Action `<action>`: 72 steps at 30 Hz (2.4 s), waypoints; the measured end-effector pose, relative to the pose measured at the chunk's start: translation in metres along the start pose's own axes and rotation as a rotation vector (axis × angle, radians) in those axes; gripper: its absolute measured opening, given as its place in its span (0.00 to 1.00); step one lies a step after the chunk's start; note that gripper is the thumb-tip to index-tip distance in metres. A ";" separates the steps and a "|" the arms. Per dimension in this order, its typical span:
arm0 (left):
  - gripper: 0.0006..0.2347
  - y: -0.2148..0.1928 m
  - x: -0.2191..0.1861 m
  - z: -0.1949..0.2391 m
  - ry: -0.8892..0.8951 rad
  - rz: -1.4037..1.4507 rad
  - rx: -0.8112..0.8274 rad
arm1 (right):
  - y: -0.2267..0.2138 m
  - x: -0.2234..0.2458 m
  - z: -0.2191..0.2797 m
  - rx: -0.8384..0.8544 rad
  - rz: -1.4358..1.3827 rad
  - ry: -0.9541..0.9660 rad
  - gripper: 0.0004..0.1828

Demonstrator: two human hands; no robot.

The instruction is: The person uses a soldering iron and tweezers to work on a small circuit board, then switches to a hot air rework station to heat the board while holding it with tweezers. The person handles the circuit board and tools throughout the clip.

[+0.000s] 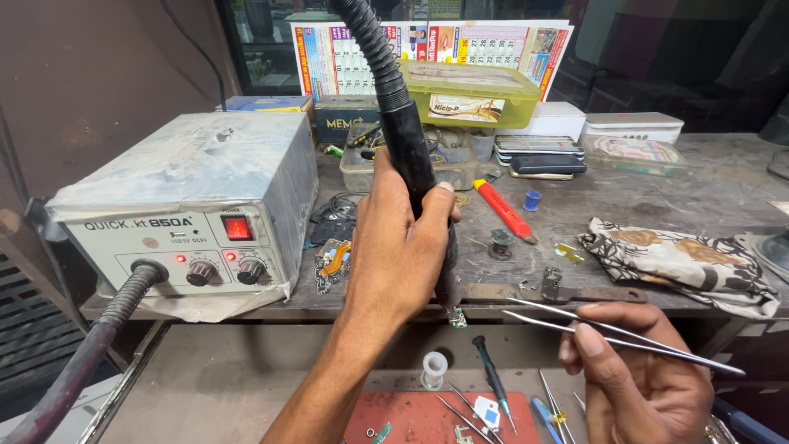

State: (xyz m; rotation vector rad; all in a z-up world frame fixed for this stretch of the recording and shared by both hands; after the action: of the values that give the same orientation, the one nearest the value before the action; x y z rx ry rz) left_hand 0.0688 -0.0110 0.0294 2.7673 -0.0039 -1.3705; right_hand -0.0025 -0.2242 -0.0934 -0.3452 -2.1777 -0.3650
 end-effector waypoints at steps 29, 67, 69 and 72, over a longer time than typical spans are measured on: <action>0.12 -0.003 0.008 -0.002 0.051 0.070 0.008 | 0.013 -0.018 0.003 0.202 0.281 -0.042 0.08; 0.10 -0.002 0.007 -0.003 0.020 0.059 0.031 | 0.007 -0.046 0.005 0.185 0.173 -0.006 0.11; 0.10 -0.004 0.008 -0.003 0.020 0.050 0.026 | 0.007 -0.047 0.005 0.183 0.160 -0.025 0.11; 0.09 -0.005 0.011 -0.003 0.041 0.070 0.023 | 0.007 -0.048 0.007 0.173 0.154 -0.046 0.11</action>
State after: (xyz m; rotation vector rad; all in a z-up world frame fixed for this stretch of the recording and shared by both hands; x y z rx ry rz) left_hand 0.0780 -0.0059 0.0224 2.7849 -0.1146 -1.3049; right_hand 0.0230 -0.2206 -0.1349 -0.4242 -2.1925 -0.0835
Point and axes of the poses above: each hand's wrist, its own z-axis away from the middle knuckle, its own y-axis out of the palm, x = y × z, the point moved 1 cm from there along -z, towards the middle knuckle, and after that the axes turned 12 degrees about z, right-handed, at the moved point
